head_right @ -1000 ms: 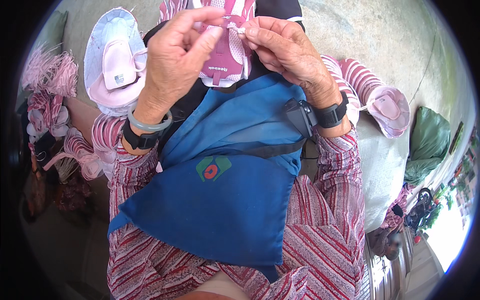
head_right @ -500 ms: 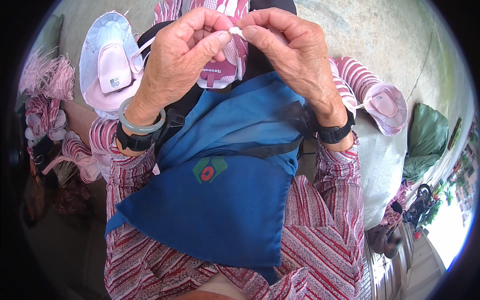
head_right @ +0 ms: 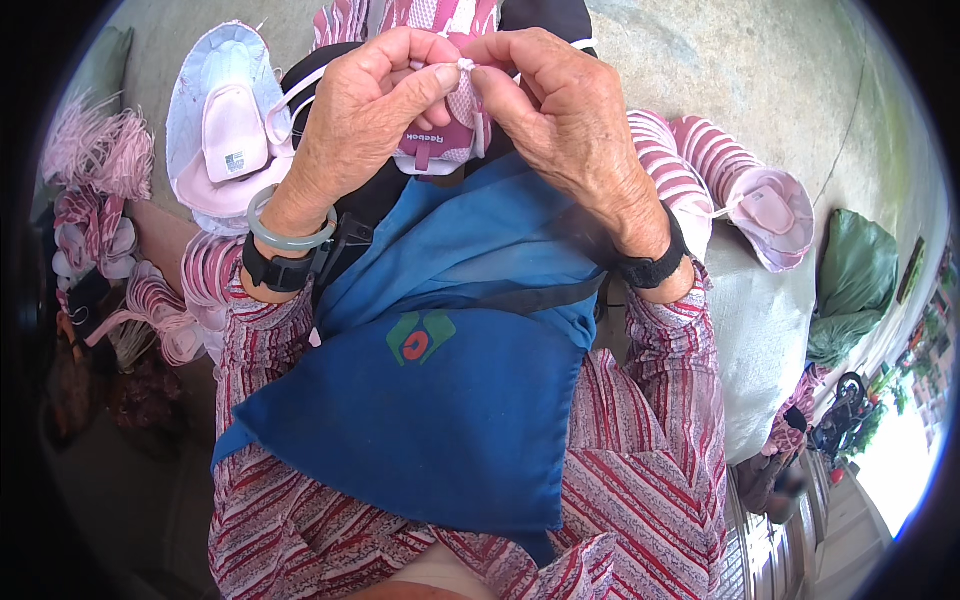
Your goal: The recorder is lacing pink athletic shoes.
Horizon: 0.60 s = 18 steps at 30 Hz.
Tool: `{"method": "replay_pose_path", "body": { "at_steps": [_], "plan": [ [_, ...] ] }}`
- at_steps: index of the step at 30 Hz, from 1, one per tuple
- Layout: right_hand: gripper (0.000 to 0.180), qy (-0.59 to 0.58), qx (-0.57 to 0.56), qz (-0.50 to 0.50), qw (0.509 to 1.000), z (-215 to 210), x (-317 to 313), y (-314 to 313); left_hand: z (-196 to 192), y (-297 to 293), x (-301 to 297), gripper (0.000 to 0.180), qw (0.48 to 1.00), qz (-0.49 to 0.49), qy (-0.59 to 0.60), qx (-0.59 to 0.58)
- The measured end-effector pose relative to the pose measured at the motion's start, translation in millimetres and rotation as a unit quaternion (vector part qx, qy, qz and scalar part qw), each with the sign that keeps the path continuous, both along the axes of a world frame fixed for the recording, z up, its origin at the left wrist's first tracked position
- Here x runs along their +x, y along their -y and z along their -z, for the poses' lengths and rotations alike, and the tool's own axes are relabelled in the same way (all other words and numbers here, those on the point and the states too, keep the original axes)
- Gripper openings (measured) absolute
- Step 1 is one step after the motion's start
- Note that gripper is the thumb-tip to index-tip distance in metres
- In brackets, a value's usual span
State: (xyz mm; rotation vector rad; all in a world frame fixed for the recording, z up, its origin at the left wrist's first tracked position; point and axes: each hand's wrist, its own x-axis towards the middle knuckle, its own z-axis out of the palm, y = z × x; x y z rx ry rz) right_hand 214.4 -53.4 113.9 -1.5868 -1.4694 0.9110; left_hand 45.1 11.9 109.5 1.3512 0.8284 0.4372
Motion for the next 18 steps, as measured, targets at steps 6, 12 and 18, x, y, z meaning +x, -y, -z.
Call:
{"method": "replay_pose_path", "body": {
  "at_steps": [6,12,18],
  "plan": [
    [0.019,-0.020,-0.087,0.026,0.996,-4,-5,1,0,2,-1,0.016,1.000,-0.010,0.004,0.003],
    [0.013,-0.126,-0.109,0.070,0.983,-3,-9,1,-21,5,4,0.008,0.998,-0.037,-0.016,-0.041],
    [0.011,-0.132,-0.135,0.065,0.980,-5,-12,0,-3,16,-4,0.010,0.982,-0.085,-0.027,0.165]
  ]
}}
